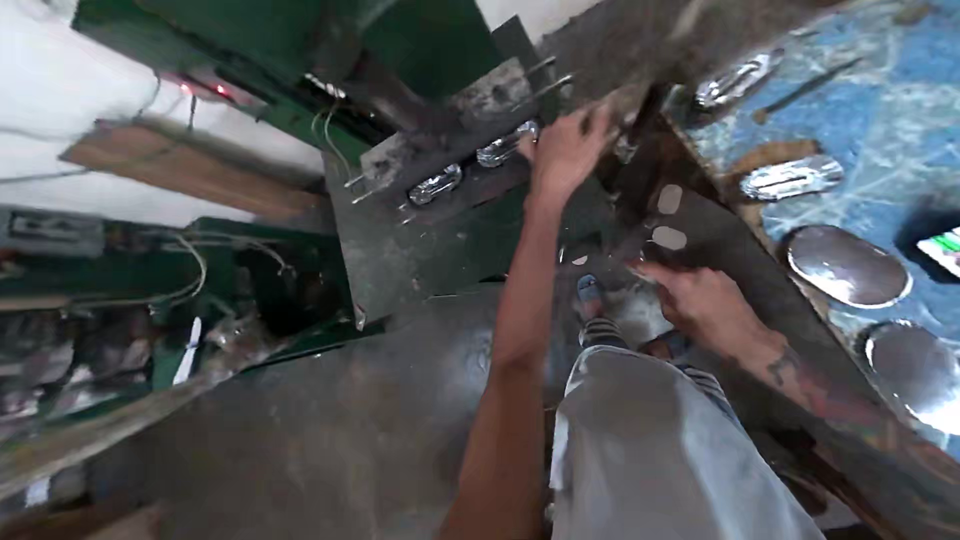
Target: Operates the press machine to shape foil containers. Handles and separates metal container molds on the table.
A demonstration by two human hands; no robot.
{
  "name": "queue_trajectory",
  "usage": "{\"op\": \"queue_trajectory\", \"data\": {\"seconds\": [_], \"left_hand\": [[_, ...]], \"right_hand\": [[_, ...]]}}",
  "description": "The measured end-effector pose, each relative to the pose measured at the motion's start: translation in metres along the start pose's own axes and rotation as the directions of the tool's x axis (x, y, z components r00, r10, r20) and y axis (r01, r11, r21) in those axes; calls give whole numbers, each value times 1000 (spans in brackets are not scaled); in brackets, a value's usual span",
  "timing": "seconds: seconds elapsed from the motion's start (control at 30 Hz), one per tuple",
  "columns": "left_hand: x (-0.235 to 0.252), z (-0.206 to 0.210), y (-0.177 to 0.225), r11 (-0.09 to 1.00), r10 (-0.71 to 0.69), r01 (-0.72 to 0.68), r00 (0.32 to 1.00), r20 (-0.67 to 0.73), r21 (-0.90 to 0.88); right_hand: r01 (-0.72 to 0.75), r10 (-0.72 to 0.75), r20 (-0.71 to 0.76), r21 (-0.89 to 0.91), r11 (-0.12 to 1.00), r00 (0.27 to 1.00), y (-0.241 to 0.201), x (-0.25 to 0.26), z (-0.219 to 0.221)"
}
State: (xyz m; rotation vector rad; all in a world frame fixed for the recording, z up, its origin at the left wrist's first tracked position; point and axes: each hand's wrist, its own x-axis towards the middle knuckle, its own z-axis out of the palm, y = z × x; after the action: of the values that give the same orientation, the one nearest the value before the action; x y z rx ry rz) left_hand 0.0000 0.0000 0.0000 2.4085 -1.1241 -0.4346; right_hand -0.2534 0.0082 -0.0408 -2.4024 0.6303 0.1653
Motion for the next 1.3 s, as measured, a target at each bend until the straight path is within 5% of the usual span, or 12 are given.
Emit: {"op": "queue_trajectory", "data": {"seconds": [0.13, 0.27, 0.4, 0.53, 0.63, 0.77, 0.87, 0.97, 1.0, 1.07, 1.17, 1.3], "left_hand": [[-9, 5, -120, 958, -84, 99, 994, -68, 269], [-51, -77, -166, 953, -156, 109, 976, 149, 284], [-51, -74, -256, 971, 0, -27, 994, 111, 237], [-135, -53, -215, 976, 124, -104, 988, -97, 191], [-191, 8, -183, 976, -82, 141, 944, 320, -166], [-241, 76, -151, 916, 99, 166, 786, 610, -364], [-233, 79, -163, 880, 189, 217, 657, 730, -423], [-195, 86, -161, 859, 278, 286, 436, 856, -425], [-173, 87, -145, 923, 241, 174, 432, 869, -343], [-127, 97, -86, 986, 167, -93, 589, 791, -139], [-66, 133, 31, 922, 322, -386, 789, 524, 14], [-9, 179, 141, 687, 573, -718, 627, 528, 107]], "right_hand": [[-28, 56, 249, -115, 993, 967, -45, 60, 14], [352, -414, -185, -294, 888, 891, -77, 130, 28], [464, -571, -160, -430, 774, 805, -69, 231, 26], [257, -272, 18, -388, 885, 962, -144, 265, 41], [255, -242, 80, -262, 931, 967, -217, 281, 82], [348, -292, 277, -185, 919, 916, -232, 290, 81], [436, -386, 245, -204, 876, 890, -153, 240, 45], [200, -162, 283, -113, 973, 945, -26, 138, 36], [36, -19, 301, -50, 998, 954, 23, 96, 41], [-348, 309, 308, 77, 934, 900, 111, -8, 67], [-804, 667, 459, 233, 547, 587, 161, -163, 96], [-856, 809, 431, 492, 160, 400, 169, -321, 236]]}}
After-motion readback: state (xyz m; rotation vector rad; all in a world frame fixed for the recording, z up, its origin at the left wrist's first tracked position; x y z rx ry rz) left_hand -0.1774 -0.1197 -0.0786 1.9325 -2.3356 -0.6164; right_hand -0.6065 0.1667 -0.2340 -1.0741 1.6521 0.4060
